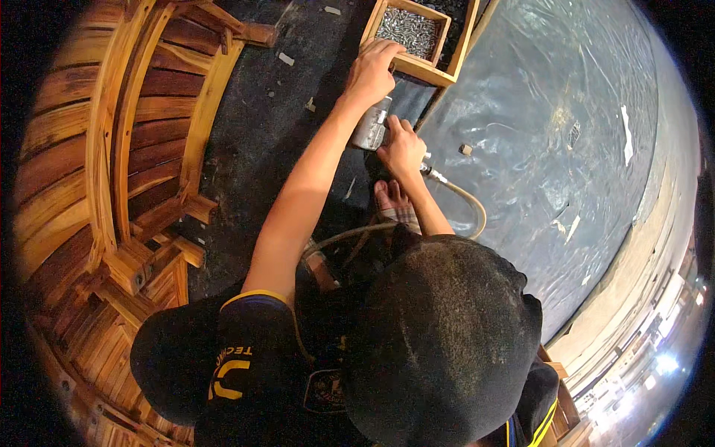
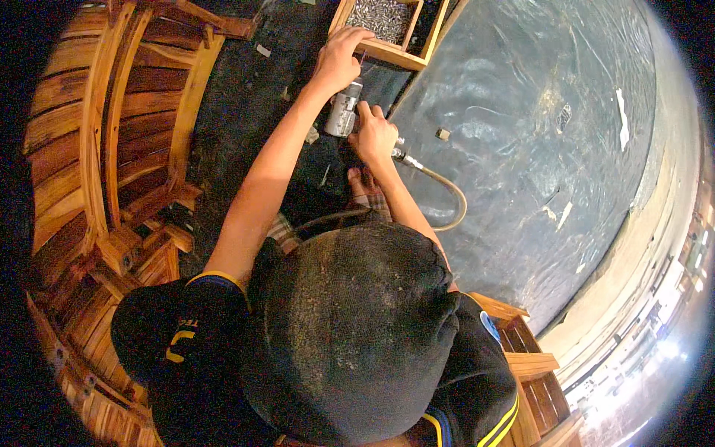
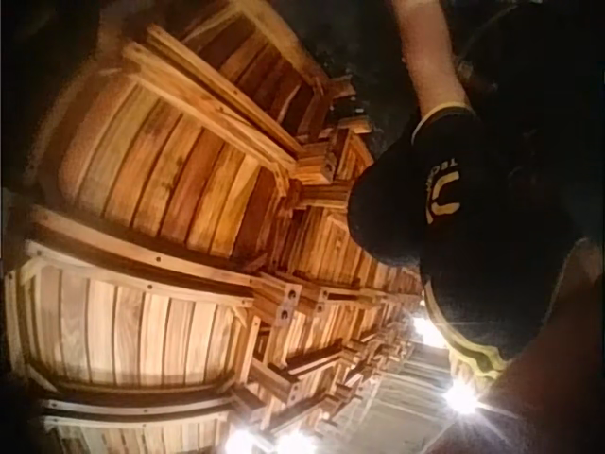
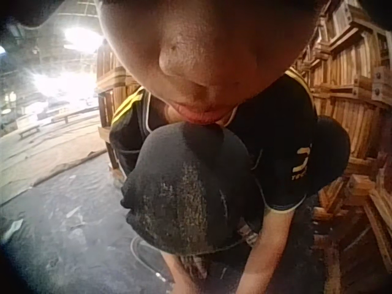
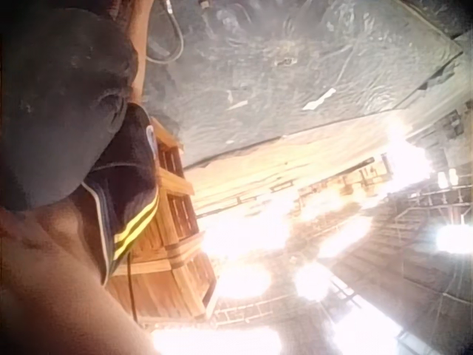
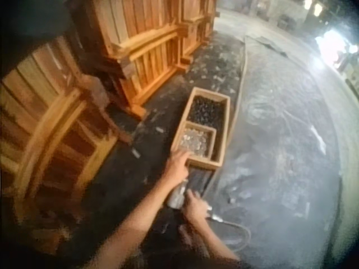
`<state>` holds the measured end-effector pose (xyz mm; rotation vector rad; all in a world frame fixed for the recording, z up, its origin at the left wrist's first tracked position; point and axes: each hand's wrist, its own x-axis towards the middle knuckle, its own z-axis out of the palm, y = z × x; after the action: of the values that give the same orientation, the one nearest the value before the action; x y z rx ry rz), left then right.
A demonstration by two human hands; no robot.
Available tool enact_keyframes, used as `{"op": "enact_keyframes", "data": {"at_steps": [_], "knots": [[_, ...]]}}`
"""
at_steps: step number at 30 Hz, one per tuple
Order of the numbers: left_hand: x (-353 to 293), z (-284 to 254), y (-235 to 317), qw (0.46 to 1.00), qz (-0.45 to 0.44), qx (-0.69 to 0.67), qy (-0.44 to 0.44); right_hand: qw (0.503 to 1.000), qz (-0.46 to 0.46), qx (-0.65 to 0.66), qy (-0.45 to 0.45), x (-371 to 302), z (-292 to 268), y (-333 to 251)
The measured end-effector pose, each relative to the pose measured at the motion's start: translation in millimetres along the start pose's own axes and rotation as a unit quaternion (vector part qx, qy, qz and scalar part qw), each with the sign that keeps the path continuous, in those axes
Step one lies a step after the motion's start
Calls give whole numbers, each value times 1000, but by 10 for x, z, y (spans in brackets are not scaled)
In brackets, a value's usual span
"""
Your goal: Using an air drill to drive screws into wooden chair frames.
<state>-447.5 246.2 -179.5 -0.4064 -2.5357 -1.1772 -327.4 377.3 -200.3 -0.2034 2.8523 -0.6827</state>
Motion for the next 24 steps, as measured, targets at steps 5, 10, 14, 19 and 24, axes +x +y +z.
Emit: {"op": "enact_keyframes", "data": {"at_steps": [5, 10, 14, 19, 24], "knots": [[1, -19, -37, 1000, 10, 17, 8, 1000, -11, -6, 2, 2, 12, -27], [1, -8, 25, 1000, -2, 8, 13, 1000, -13, -9, 7, 2, 4, -6], [3, -23, 29, 1000, -3, 12, 21, 1000, -15, -17, 5, 18, 2, -18], [20, -6, 28, 999, 11, 17, 28, 1000, -13, -22, 8, 24, -2, -14], [63, 6, 2, 995, 16, 95, 17, 1000, 1, -1, 7, 25, 17, -28]]}}
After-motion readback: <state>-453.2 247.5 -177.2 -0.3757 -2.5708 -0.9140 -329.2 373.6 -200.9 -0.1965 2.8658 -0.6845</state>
